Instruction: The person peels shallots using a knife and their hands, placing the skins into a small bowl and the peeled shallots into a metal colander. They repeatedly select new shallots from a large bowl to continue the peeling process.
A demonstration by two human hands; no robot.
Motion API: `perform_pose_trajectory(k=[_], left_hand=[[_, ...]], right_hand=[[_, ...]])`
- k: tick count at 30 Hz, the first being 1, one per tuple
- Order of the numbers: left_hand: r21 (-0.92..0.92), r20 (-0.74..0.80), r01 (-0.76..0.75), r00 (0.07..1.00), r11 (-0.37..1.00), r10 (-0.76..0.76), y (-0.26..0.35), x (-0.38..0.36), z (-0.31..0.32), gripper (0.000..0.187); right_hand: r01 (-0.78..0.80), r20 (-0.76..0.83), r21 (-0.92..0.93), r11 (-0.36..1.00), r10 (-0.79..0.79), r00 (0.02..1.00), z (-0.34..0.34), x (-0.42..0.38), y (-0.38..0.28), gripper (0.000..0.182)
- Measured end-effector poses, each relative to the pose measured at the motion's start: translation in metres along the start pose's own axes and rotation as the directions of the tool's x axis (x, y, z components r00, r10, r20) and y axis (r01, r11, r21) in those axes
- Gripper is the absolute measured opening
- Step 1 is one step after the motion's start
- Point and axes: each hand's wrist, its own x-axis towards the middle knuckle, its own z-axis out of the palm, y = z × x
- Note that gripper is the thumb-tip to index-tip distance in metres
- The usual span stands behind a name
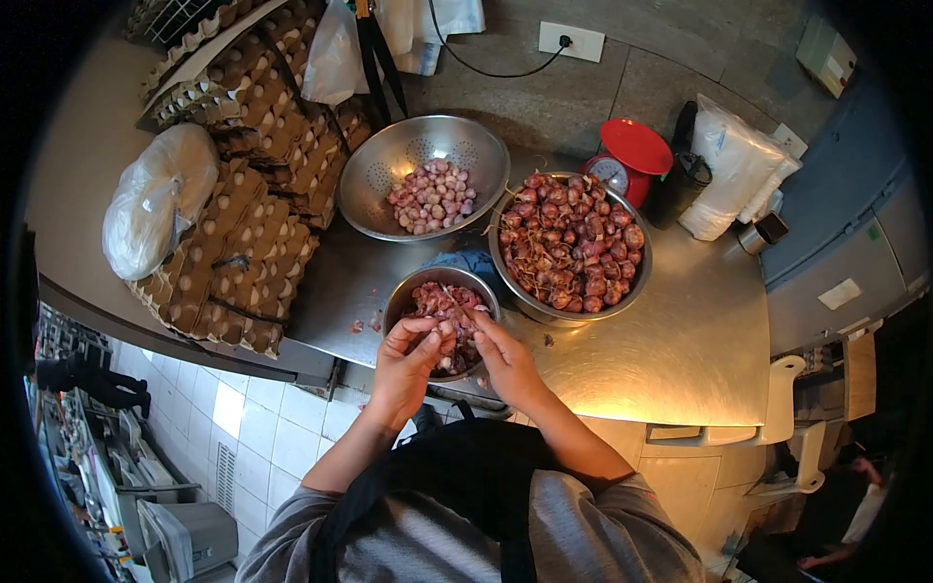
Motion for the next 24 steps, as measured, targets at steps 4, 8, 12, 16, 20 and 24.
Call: perform_pose_trajectory(k=[4, 8, 12, 16, 20, 24], left_hand=[[-0.103, 0.003, 0.045, 0.999, 0.994, -0.045, 0.008, -0.001, 0.005, 0.016], [-0.163, -0.036, 0.08, 0.996, 0.983, -0.087, 0.007, 0.004, 0.001, 0.017], [-0.148, -0.085, 0.061, 0.994, 0.987, -0.074, -0.002, 0.008, -0.005, 0.017], [-0.022, -0.091, 0.025, 0.995, 0.999, -0.027, -0.006, 0.008, -0.005, 0.019], [0.017, -0.082, -0.011, 0.997, 1.0, 0.012, -0.007, 0.008, -0.007, 0.023], [-0.017, -0.066, 0.004, 0.998, 1.0, -0.005, -0.002, 0.007, -0.002, 0.03]], right_hand=[[0.067, -0.038, -0.018, 0.998, -0.068, 0.997, -0.004, 0.005, 0.006, 0.037], [-0.065, 0.037, 0.016, 0.998, 0.064, 0.997, 0.0, -0.004, -0.015, 0.039], [-0.345, 0.152, 0.198, 0.918, 0.318, 0.936, 0.005, -0.011, -0.035, 0.041], [-0.19, 0.159, 0.146, 0.971, 0.167, 0.973, 0.01, -0.01, -0.028, 0.04], [-0.081, 0.14, 0.121, 0.989, 0.063, 0.988, 0.01, -0.007, -0.024, 0.039], [-0.141, 0.12, 0.183, 0.973, 0.12, 0.985, 0.006, -0.005, -0.018, 0.039]])
